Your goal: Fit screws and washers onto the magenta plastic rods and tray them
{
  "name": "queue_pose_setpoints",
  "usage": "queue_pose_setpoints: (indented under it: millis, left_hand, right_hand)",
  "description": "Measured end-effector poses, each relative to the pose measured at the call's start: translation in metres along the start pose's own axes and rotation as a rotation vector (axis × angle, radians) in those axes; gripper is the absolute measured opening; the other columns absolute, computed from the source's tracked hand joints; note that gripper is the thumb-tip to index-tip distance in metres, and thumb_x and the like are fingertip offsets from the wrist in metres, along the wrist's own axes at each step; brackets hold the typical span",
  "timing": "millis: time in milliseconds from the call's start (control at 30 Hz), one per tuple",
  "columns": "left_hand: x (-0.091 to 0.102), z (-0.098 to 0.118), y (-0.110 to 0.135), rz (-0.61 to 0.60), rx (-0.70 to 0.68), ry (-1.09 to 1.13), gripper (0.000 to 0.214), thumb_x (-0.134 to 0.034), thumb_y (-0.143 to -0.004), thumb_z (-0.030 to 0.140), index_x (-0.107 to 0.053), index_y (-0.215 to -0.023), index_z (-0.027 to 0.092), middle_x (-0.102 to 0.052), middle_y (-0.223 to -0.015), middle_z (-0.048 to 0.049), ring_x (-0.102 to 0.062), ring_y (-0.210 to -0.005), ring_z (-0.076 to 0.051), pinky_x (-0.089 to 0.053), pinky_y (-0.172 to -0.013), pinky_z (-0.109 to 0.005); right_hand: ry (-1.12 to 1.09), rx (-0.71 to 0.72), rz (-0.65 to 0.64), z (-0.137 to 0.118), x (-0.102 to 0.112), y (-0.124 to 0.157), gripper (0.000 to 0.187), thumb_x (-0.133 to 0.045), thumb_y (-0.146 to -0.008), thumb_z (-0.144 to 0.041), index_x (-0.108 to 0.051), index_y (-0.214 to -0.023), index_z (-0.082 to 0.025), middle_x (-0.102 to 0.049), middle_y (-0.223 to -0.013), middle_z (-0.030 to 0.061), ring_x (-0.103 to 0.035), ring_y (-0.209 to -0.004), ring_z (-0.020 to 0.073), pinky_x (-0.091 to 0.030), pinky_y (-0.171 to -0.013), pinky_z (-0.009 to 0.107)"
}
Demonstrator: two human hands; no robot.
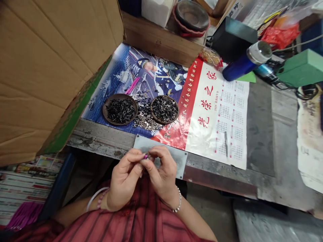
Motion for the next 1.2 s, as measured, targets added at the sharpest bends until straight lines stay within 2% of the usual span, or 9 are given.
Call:
queue_pose_setpoints:
  millis: [233,500,800,1000,1100,1200]
  left_hand:
    - [0.003,0.001,0.001,0.069,-0.056,-0.025,0.019,-0.056,-0.098,0.011,-0.068,-0.11,0.022,-0.062,-0.1,-0.0045,-0.066,-0.093,-0.015,-0.057,-0.082,-0.025]
    - [0.003,0.01,0.001,0.086,-0.144,-0.065,0.022,-0.056,-0.098,0.008,-0.068,-0.111,0.021,-0.062,-0.101,-0.0036,-0.066,-0.095,-0.014,-0.055,-0.084,-0.024]
    - [-0.002,0.006,0.006,0.088,-0.123,-0.091,0.024,-0.054,-0.098,0.005,-0.066,-0.11,0.022,-0.06,-0.102,-0.0029,-0.064,-0.095,-0.013,-0.054,-0.083,-0.021]
    - [-0.006,0.012,0.006,0.041,-0.192,-0.142,0.029,-0.053,-0.097,0.001,-0.063,-0.114,0.022,-0.058,-0.102,-0.0024,-0.061,-0.096,-0.012,-0.053,-0.086,-0.021]
    - [-0.006,0.012,0.005,0.022,-0.173,-0.147,0.03,-0.052,-0.097,0.001,-0.063,-0.115,0.023,-0.057,-0.103,-0.0031,-0.061,-0.095,-0.013,-0.053,-0.084,-0.023]
    - [-0.011,0.01,0.003,-0.046,-0.127,-0.135,0.027,-0.052,-0.098,0.004,-0.064,-0.112,0.023,-0.057,-0.099,-0.0031,-0.061,-0.088,-0.013,-0.052,-0.076,-0.022]
  right_hand:
    - [0.105,0.009,0.036,-0.008,0.0,0.001,0.01,-0.069,-0.094,-0.018,-0.073,-0.101,-0.024,-0.078,-0.092,0.0052,-0.075,-0.085,0.0224,-0.063,-0.077,0.036]
    - [0.16,0.108,0.012,-0.018,-0.002,-0.002,0.013,-0.065,-0.097,-0.019,-0.074,-0.105,-0.024,-0.08,-0.095,0.0055,-0.077,-0.083,0.0226,-0.063,-0.075,0.035]
    - [0.263,0.061,-0.107,-0.026,0.0,-0.009,0.013,-0.06,-0.1,-0.018,-0.073,-0.101,-0.022,-0.08,-0.093,0.0059,-0.077,-0.083,0.0208,-0.062,-0.077,0.031]
    - [0.123,0.034,-0.121,-0.027,0.003,-0.009,0.012,-0.063,-0.096,-0.013,-0.071,-0.099,-0.021,-0.079,-0.092,0.0046,-0.075,-0.082,0.0185,-0.061,-0.078,0.028]
    - [0.092,0.046,-0.193,-0.028,0.007,-0.011,0.018,-0.062,-0.095,-0.008,-0.071,-0.104,-0.02,-0.079,-0.098,0.0062,-0.075,-0.088,0.0187,-0.06,-0.081,0.027]
    - [0.058,0.045,-0.3,-0.027,0.014,-0.017,0.016,-0.065,-0.094,-0.008,-0.073,-0.101,-0.02,-0.078,-0.092,0.005,-0.075,-0.083,0.0174,-0.059,-0.075,0.024]
Point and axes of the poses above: each hand's wrist, its own y-axis away from the middle knuckle, its own x-axis out of the back of the hand, z = x × y, the point moved 8 cm from there along -y, towards the middle knuckle
